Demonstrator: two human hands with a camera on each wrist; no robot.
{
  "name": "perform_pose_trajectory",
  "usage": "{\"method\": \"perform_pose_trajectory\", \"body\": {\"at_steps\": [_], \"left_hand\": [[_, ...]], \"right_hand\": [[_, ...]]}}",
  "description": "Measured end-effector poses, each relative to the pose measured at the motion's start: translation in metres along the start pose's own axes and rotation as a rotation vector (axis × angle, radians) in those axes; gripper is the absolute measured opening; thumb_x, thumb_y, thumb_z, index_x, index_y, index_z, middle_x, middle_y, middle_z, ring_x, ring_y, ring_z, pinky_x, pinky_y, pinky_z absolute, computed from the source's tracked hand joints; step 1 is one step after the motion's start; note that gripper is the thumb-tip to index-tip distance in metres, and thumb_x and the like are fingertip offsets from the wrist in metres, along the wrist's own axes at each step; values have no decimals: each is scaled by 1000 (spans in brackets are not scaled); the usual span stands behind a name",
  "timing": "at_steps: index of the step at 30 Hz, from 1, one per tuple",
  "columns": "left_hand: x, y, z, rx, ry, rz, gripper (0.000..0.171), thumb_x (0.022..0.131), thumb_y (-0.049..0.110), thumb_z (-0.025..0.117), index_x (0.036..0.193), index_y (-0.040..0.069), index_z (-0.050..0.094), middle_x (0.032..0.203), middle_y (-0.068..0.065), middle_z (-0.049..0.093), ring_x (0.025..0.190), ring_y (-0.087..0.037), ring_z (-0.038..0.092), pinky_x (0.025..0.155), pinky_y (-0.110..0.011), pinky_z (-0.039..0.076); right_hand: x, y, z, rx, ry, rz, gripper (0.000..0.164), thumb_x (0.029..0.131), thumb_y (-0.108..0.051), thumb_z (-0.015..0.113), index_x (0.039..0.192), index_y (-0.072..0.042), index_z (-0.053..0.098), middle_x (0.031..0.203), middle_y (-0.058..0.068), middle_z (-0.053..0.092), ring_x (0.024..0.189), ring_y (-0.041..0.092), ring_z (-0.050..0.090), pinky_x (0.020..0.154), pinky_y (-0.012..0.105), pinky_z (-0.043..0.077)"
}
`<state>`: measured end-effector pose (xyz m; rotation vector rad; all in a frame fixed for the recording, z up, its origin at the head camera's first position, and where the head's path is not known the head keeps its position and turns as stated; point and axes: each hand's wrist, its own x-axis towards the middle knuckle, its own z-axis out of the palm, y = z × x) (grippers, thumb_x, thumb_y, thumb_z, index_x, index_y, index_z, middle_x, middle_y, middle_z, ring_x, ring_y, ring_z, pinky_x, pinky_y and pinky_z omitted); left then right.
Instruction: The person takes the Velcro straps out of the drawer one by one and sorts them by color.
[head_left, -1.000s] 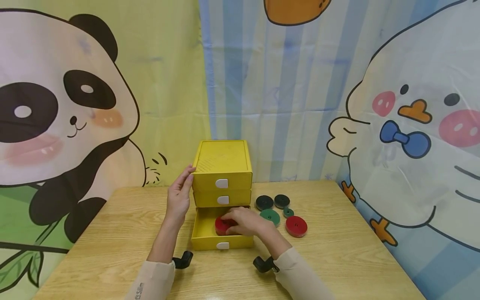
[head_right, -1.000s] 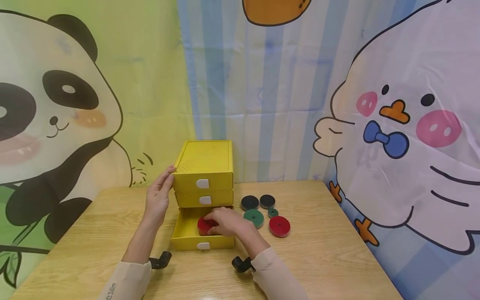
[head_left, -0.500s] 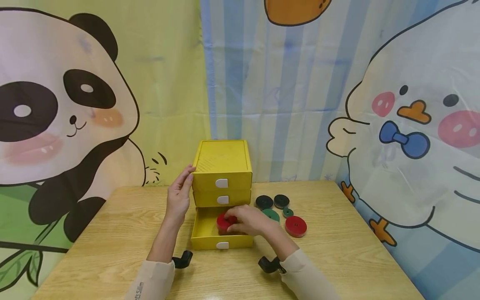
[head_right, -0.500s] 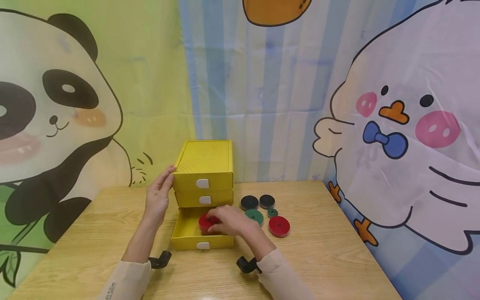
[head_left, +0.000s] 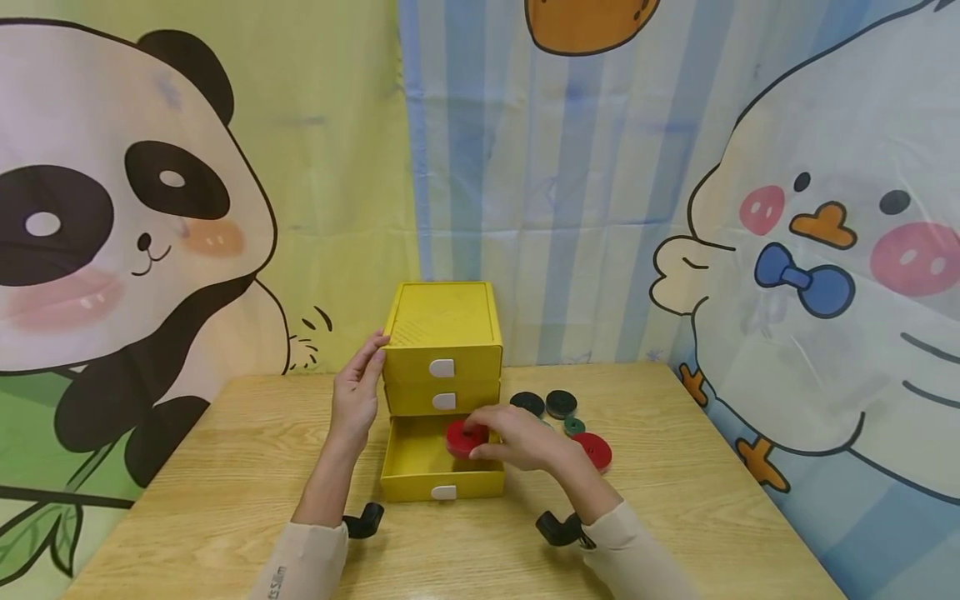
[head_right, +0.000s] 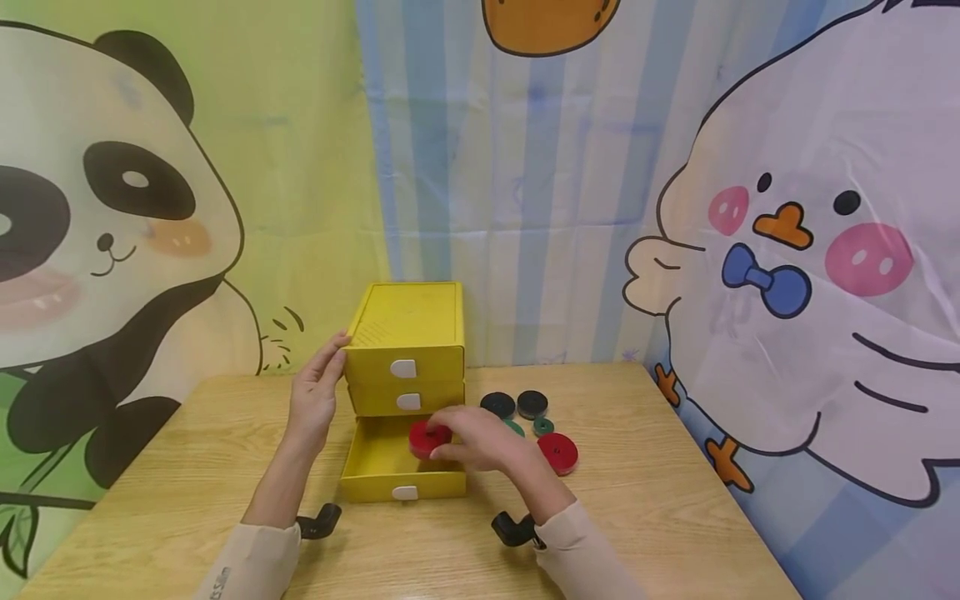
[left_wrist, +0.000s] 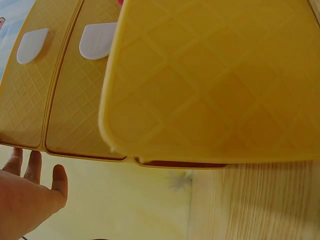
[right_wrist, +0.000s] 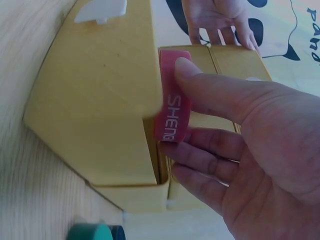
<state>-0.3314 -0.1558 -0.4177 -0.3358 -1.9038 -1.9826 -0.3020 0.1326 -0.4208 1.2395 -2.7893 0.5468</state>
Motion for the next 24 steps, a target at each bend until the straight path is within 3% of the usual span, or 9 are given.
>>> {"method": "perform_pose_trajectory", "body": {"at_steps": [19,24], "left_hand": [[-1,1,-1,-9,-5,0,42,110,34,52,146,13,61,165,8,43,156,-9,32,126,-26,31],[-1,1,0,-11,-5,1,42,110,35,52,146,14,61,165,7,42,156,-10,32,126,-26,32]], "right_hand": [[-36,28,-25,88,49,60,29,95,-31,78,119,-17,70,111,-7,72,97,11,64,88,34,58],[-47,35,-32,121,22,113,40,97,-28,76,132,-13,62,120,-3,70,105,14,66,91,36,59]]}}
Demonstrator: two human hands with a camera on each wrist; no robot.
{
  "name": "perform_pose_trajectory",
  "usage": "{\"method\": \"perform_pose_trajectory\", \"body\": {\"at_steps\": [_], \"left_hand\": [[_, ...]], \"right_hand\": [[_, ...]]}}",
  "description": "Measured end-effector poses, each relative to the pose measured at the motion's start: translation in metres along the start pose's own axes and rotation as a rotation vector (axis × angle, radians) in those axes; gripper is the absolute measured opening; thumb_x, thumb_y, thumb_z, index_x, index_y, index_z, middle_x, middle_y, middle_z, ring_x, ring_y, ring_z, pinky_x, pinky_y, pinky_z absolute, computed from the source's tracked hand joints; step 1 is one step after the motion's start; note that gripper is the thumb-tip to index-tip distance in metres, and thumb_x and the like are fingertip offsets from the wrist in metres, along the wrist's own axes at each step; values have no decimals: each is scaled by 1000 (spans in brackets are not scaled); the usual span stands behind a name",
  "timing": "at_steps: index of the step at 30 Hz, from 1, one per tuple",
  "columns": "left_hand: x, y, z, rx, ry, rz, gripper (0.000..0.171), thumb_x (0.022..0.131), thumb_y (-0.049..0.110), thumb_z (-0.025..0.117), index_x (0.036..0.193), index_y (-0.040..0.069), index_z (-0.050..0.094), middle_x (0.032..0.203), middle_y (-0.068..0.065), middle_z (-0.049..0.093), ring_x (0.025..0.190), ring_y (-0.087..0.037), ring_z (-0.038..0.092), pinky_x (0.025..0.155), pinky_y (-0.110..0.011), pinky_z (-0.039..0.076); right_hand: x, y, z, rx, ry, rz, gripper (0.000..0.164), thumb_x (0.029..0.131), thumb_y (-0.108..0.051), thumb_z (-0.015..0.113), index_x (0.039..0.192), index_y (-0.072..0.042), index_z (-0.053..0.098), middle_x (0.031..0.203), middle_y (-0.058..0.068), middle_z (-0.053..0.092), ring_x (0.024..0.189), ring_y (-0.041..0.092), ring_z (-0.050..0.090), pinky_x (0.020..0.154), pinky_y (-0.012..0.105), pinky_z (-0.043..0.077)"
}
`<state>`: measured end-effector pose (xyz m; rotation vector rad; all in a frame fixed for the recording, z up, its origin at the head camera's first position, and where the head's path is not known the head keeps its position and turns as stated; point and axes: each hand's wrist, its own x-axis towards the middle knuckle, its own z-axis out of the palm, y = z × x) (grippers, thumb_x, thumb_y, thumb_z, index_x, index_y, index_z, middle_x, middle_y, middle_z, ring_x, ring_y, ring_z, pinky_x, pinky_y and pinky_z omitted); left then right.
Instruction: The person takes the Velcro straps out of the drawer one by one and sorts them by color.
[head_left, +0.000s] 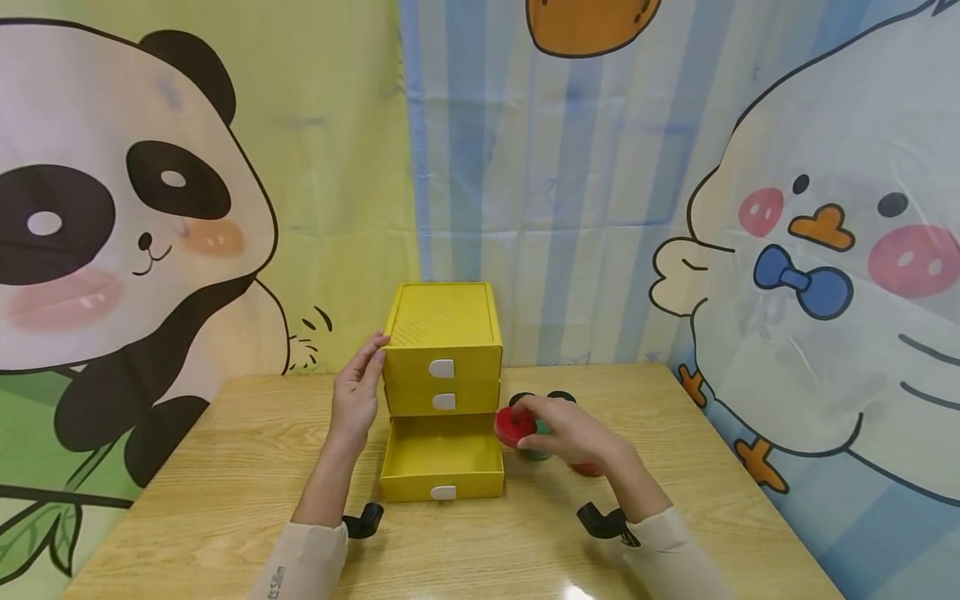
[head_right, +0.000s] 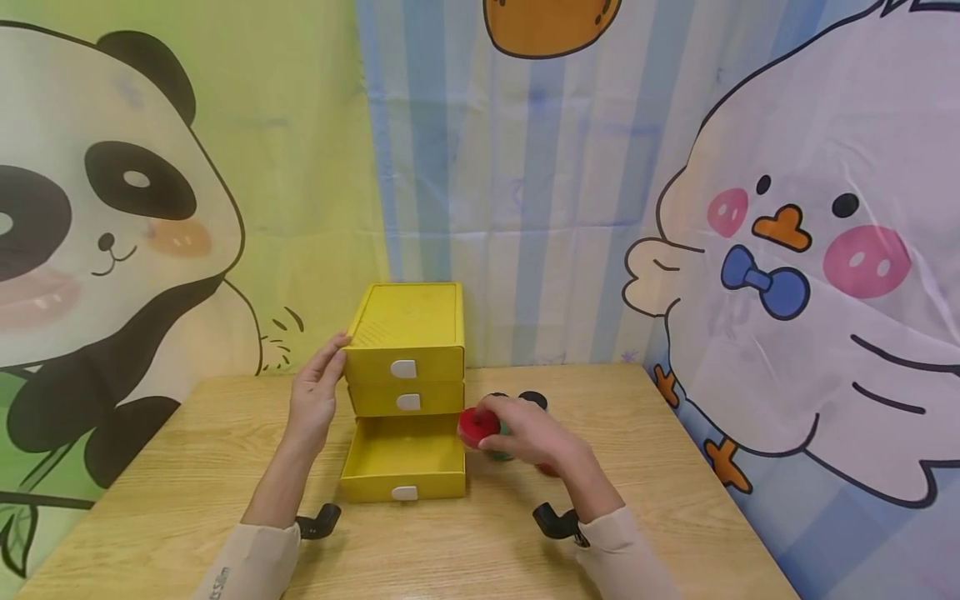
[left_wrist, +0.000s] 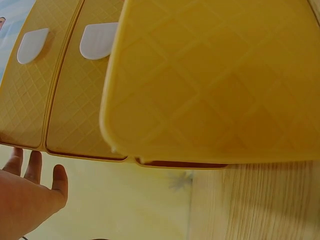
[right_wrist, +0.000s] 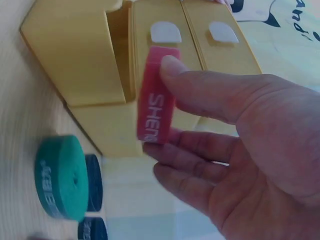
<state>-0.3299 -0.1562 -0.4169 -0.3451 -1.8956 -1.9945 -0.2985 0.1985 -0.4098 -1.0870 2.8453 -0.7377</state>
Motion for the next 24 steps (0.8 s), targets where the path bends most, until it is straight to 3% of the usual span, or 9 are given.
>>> {"method": "perform_pose_trajectory", "body": {"at_steps": [4,11,17,24], "left_hand": [[0,1,0,-3,-3,3,43,110,33,52,146,12,60,167,4,41,157,-13,30,126,-26,31],[-1,0,-1,-11,2,4,42,110,32,52,146,12,60,166,4,42,157,-12,30,125,-24,32],[0,0,0,-3,-1,2,43,110,34,53,146,13,60,166,5,41,157,-13,30,125,-24,32],[0,0,0,13,1,-1,42,109,36,53,145,16,61,166,6,42,157,-12,32,126,-26,32]], "right_hand": [[-6,4,-6,14,-22,36,53,96,-26,77,143,-10,56,130,3,68,114,20,67,96,41,59],[-10,9,-14,-17,-73,116,67,92,-27,82,150,-7,52,130,7,69,112,23,67,95,44,59],[-13,12,-17,-23,-108,188,69,84,-30,89,142,-5,62,118,7,73,103,20,67,91,41,60],[-16,15,-17,-54,-133,202,64,77,-28,94,131,-4,70,111,3,74,95,19,65,83,36,60]]}}
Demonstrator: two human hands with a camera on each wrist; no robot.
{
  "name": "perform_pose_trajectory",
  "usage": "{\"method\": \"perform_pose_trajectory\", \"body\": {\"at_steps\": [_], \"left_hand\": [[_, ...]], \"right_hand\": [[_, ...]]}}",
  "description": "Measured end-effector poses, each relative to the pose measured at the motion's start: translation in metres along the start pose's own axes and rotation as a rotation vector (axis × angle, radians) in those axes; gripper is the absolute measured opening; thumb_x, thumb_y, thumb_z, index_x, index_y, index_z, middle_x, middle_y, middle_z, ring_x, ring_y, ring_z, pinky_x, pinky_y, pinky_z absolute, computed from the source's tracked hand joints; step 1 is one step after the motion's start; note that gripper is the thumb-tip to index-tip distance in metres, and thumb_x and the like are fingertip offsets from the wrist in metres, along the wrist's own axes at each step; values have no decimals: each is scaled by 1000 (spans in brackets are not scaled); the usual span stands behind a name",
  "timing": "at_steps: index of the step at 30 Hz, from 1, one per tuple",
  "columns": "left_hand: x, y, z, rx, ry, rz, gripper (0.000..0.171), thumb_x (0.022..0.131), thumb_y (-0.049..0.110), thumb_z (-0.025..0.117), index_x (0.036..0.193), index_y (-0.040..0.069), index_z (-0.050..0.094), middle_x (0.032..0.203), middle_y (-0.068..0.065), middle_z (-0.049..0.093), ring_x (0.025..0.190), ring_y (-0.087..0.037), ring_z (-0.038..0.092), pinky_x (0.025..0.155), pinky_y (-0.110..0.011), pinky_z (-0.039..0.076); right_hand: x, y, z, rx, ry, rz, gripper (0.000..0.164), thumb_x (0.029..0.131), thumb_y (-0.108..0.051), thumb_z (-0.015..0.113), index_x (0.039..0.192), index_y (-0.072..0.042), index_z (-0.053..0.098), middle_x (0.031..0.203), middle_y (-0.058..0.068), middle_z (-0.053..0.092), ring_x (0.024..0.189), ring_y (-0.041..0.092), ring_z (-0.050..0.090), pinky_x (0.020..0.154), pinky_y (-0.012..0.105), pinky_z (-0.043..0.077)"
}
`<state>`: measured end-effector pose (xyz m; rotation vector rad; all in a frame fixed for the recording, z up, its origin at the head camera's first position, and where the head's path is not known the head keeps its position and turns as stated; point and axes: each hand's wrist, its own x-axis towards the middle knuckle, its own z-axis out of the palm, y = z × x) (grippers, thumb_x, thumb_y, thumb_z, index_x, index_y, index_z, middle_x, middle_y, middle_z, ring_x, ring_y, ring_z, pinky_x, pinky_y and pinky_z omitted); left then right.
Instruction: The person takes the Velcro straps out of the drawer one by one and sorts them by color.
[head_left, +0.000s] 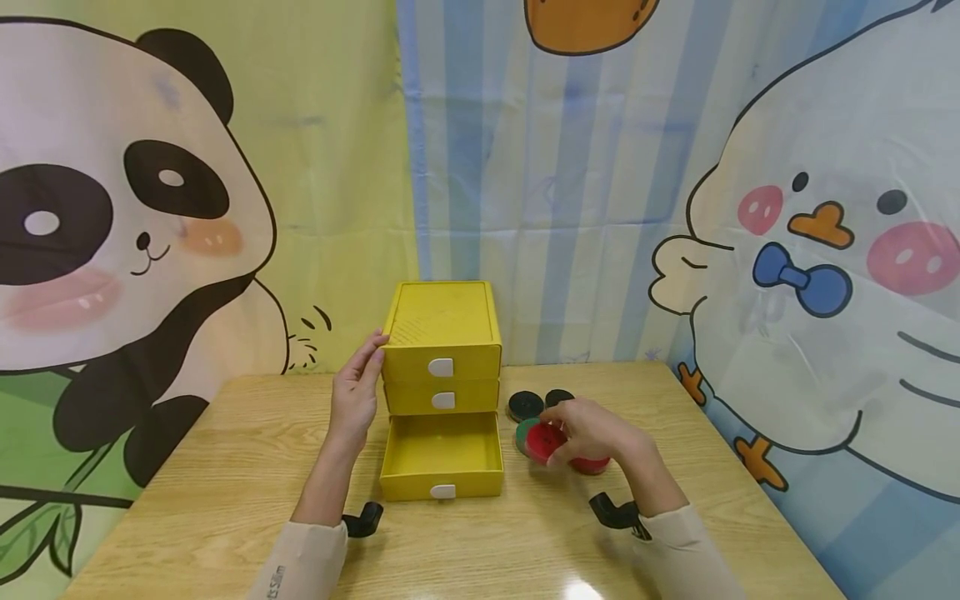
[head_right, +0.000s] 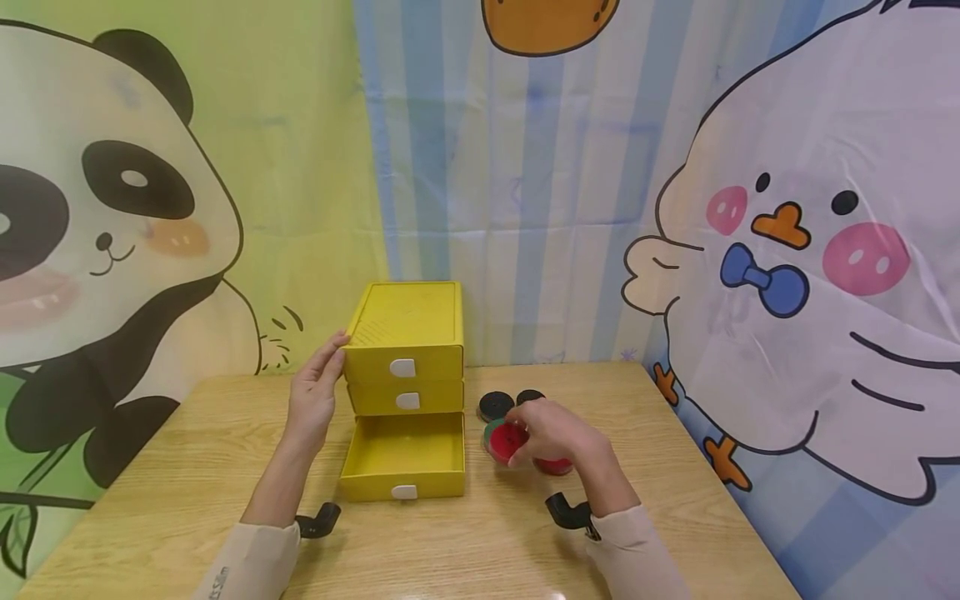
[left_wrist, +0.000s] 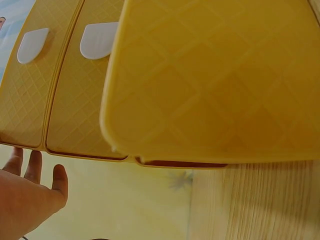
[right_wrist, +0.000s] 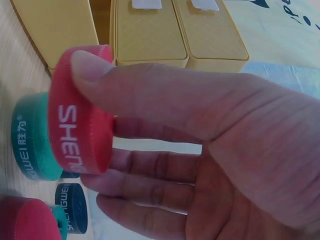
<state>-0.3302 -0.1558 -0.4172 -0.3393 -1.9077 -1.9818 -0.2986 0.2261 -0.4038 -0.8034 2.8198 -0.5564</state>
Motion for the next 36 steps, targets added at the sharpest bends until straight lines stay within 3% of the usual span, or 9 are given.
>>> {"method": "perform_pose_trajectory", "body": {"at_steps": [13,25,36], "left_hand": [[0,1,-1,-7,-1,3,42,110,34,52,146,13,60,165,6,42,157,-11,31,125,-24,33],[-1,2,0,-19,4,2,41,110,33,52,145,14,61,164,7,43,156,-10,32,127,-30,31],[0,0,0,-15,0,-6,41,110,33,53,145,14,61,166,6,42,157,-11,31,127,-28,31]], "right_hand": [[-1,-8,6,-44,-93,167,50,67,-30,100,104,-12,71,90,-2,67,81,15,60,72,33,56],[8,-15,28,-149,-128,189,40,65,-31,101,84,-16,68,75,-9,62,69,12,56,61,27,49],[16,-16,35,-269,-127,238,46,64,-39,101,83,-16,66,75,-7,60,68,14,55,60,28,49]]}}
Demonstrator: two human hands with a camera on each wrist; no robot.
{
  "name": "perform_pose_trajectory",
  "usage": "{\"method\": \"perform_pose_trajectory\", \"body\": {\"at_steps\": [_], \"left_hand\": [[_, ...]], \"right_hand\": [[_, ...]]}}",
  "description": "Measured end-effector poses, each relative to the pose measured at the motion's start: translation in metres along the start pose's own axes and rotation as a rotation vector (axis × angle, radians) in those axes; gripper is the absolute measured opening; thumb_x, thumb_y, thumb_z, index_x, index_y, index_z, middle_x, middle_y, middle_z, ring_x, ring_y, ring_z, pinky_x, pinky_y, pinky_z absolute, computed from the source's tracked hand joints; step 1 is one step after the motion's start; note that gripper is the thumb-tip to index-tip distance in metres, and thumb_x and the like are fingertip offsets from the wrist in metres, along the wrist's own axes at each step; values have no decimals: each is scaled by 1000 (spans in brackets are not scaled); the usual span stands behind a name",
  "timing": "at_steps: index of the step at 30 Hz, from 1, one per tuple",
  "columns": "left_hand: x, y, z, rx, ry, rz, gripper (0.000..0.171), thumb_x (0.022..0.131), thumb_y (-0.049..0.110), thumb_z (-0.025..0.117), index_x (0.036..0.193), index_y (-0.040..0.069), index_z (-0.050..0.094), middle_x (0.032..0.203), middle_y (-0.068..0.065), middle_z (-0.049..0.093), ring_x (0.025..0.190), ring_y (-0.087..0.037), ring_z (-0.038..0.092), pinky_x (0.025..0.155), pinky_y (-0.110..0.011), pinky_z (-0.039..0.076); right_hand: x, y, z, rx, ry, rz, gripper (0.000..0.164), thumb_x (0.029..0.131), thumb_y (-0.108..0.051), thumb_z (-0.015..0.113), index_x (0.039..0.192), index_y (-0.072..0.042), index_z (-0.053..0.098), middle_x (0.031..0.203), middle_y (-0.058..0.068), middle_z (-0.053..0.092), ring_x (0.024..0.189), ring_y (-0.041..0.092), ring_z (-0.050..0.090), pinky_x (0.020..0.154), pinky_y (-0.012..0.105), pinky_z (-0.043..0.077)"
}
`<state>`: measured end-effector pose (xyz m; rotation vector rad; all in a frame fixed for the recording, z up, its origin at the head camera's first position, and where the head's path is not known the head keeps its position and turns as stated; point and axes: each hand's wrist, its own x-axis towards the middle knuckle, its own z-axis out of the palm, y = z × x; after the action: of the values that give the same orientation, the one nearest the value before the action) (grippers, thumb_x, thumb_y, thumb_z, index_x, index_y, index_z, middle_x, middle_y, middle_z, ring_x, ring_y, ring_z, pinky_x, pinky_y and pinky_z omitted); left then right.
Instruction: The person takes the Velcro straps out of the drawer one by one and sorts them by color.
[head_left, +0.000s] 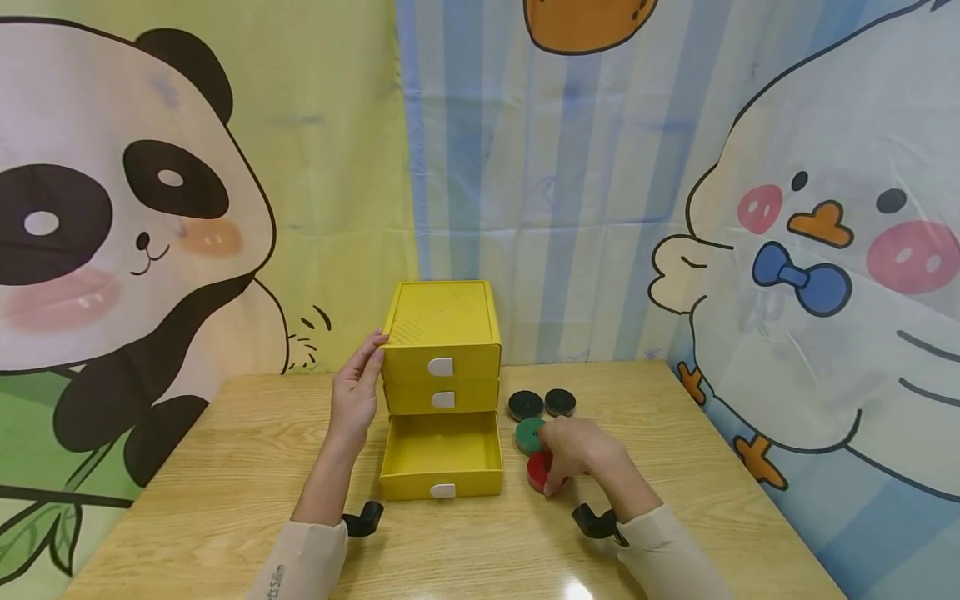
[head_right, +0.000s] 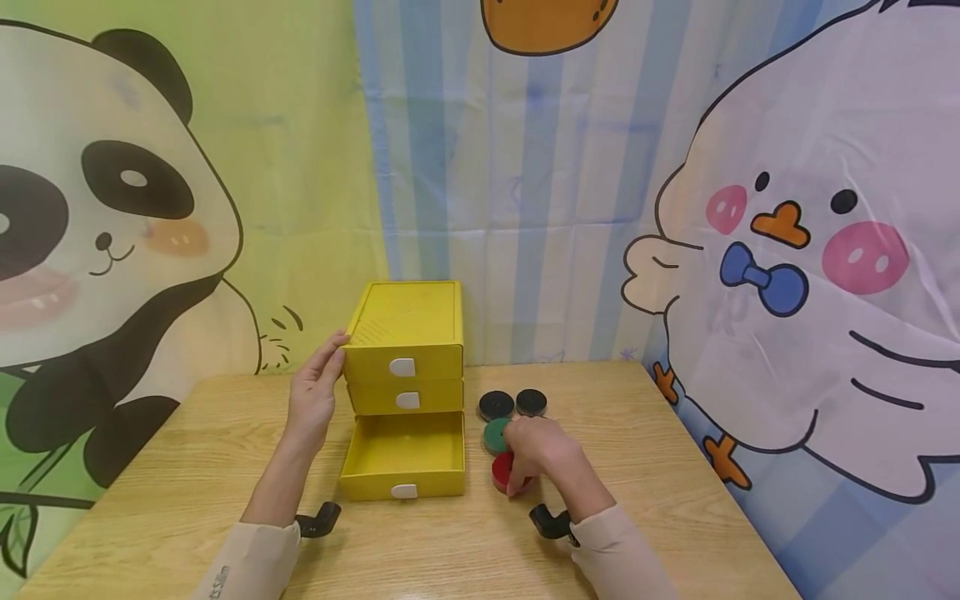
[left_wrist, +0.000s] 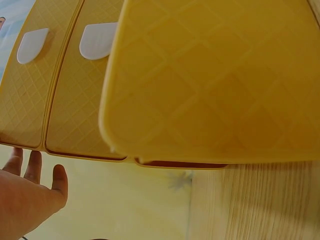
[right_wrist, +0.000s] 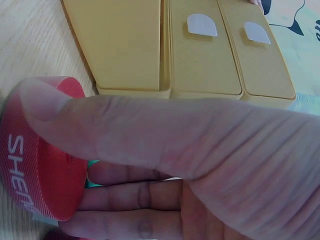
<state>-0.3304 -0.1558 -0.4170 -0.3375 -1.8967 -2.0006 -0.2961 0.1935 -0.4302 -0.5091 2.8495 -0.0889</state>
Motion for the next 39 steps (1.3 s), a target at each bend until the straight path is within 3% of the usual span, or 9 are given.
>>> {"method": "perform_pose_trajectory", "body": {"at_steps": [7,11,14,19,24,28,31,34,39], "left_hand": [[-1,1,0,-6,6,4,41,110,33,53,145,13,61,164,7,43,156,-9,32,126,-26,33],[-1,2,1,-10,6,-2,41,110,33,53,145,13,61,164,7,44,156,-9,32,127,-29,32],[-1,2,1,-6,3,-3,41,110,33,53,145,13,61,164,8,44,156,-9,32,127,-29,32],[0,1,1,3,0,12,41,110,34,52,145,14,61,164,8,44,155,-8,32,125,-24,33],[0,1,0,4,-1,16,41,110,34,52,145,13,61,164,8,44,155,-9,32,123,-21,34],[1,1,0,-2,-1,15,41,110,33,52,145,13,61,164,7,44,155,-9,33,124,-21,33],[1,1,0,3,-1,13,41,110,34,52,145,14,61,164,7,44,155,-8,33,124,-21,33],[1,1,1,3,-1,15,41,110,34,52,145,14,61,165,5,43,155,-9,33,124,-21,33],[0,2,0,9,3,4,41,110,34,52,145,13,61,165,6,43,155,-9,33,124,-22,33]], "right_hand": [[2,1,2,23,14,11,48,65,-40,101,84,-16,65,76,-5,60,69,15,56,61,29,49],[1,2,0,49,39,-11,46,72,-44,97,85,-14,65,74,-4,59,67,14,55,59,27,47],[-2,1,-5,60,117,-53,43,79,-44,91,89,-12,65,74,-4,57,67,14,53,58,28,45],[-7,-9,-16,131,287,-205,27,90,-40,82,94,-18,66,73,-9,59,65,9,54,56,26,47],[-10,-28,-21,199,356,-364,23,93,-36,80,102,-17,71,74,-13,64,63,2,54,56,21,48],[-11,-43,-20,301,396,-455,18,91,-23,83,101,-11,73,73,-9,66,60,0,54,57,18,50],[-13,-54,-18,423,379,-504,12,91,-12,82,98,-9,73,74,-4,71,58,-1,59,57,16,54],[-14,-65,-14,502,310,-521,7,93,-10,79,97,-9,74,78,0,76,59,3,67,57,16,56],[-12,-85,-1,443,228,-558,4,95,-11,77,98,-9,79,78,-1,78,56,-5,64,60,10,55]]}}
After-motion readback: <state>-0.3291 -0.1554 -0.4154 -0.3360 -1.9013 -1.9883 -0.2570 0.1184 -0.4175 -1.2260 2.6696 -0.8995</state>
